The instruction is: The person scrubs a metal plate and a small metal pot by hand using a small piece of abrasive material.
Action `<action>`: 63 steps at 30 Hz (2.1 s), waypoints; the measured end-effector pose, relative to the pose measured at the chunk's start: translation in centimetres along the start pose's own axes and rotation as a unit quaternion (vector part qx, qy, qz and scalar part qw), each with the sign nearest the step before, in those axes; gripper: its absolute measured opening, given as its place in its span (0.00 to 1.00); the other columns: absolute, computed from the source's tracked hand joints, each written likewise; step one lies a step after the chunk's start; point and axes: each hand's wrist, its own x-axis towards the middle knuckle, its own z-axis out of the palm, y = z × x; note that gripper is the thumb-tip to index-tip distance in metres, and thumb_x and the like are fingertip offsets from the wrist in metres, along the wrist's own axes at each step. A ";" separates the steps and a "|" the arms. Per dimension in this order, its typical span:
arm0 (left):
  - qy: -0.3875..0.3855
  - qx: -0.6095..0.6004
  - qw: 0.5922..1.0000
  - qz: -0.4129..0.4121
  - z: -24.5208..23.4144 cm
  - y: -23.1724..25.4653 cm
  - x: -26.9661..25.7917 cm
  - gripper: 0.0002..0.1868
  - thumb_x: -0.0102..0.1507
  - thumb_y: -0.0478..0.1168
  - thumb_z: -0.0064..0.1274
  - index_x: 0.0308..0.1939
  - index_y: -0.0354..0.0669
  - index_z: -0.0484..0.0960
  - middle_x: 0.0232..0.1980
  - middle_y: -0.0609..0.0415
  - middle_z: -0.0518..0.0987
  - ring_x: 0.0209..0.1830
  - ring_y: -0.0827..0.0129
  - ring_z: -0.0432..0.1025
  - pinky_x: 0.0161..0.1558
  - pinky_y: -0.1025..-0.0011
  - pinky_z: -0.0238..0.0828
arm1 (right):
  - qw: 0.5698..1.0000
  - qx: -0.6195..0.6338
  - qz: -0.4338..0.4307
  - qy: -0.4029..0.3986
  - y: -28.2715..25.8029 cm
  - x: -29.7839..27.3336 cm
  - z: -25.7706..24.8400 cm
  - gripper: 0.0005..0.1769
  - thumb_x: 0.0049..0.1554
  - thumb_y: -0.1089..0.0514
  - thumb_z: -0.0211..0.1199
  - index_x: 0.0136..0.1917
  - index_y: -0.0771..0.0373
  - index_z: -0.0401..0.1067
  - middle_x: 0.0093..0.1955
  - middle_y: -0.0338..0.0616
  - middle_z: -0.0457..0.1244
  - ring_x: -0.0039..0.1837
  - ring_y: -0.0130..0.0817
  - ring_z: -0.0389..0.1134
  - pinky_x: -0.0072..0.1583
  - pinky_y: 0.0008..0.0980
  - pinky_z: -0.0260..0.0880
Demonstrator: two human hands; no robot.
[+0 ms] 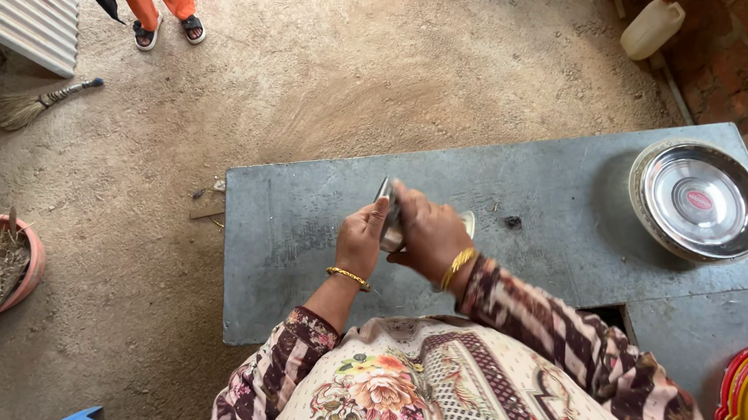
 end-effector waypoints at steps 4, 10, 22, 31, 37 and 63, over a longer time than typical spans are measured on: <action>-0.022 0.023 0.998 0.046 -1.2 0.8 -0.1 0.36 0.67 0.68 0.39 0.39 0.39 0.87 0.25 0.63 0.81 0.25 0.78 0.73 0.29 0.74 0.68 | 0.957 0.239 0.076 -0.144 2.5 2.8 -1.1 0.66 0.41 0.37 0.79 0.77 0.65 0.44 0.65 0.58 0.62 0.60 0.52 0.70 0.60 0.42 0.72; 0.034 -0.077 0.996 -0.033 -0.9 -4.9 3.7 0.39 0.73 0.70 0.39 0.28 0.37 0.72 0.25 0.61 0.68 0.24 0.76 0.61 0.26 0.72 0.56 | 0.991 0.014 -0.006 0.132 -1.8 1.5 2.7 0.64 0.44 0.47 0.78 0.79 0.73 0.42 0.69 0.64 0.59 0.60 0.54 0.71 0.60 0.42 0.73; -0.085 -0.058 0.983 0.149 -3.7 0.5 2.4 0.41 0.74 0.70 0.42 0.26 0.35 0.70 0.24 0.61 0.62 0.27 0.79 0.53 0.27 0.72 0.49 | 0.817 0.529 0.107 -0.204 4.2 4.6 -2.8 0.51 0.44 0.40 0.77 0.68 0.70 0.57 0.51 0.53 0.69 0.49 0.43 0.74 0.52 0.41 0.79; -0.024 -0.101 0.991 -0.083 -0.8 1.2 4.2 0.42 0.69 0.73 0.33 0.25 0.40 0.77 0.23 0.63 0.69 0.22 0.79 0.62 0.24 0.71 0.57 | 0.978 0.046 -0.052 0.199 -2.0 2.7 -0.3 0.59 0.44 0.40 0.78 0.74 0.74 0.52 0.63 0.63 0.64 0.64 0.55 0.68 0.66 0.49 0.68; 0.019 0.121 0.992 0.031 -1.8 3.9 2.4 0.46 0.69 0.72 0.22 0.19 0.42 0.78 0.18 0.48 0.74 0.18 0.61 0.70 0.26 0.62 0.63 | 0.980 0.141 -0.004 0.142 -1.5 3.3 -3.0 0.57 0.41 0.40 0.80 0.70 0.70 0.55 0.57 0.61 0.67 0.57 0.55 0.71 0.58 0.48 0.73; -0.111 0.095 0.954 0.263 -4.1 9.6 -0.5 0.42 0.72 0.71 0.23 0.34 0.39 0.78 0.36 0.44 0.76 0.36 0.54 0.73 0.36 0.58 0.68 | 0.960 0.263 0.083 -0.056 0.6 4.0 -6.3 0.52 0.37 0.43 0.79 0.68 0.64 0.60 0.53 0.56 0.70 0.53 0.49 0.74 0.52 0.40 0.75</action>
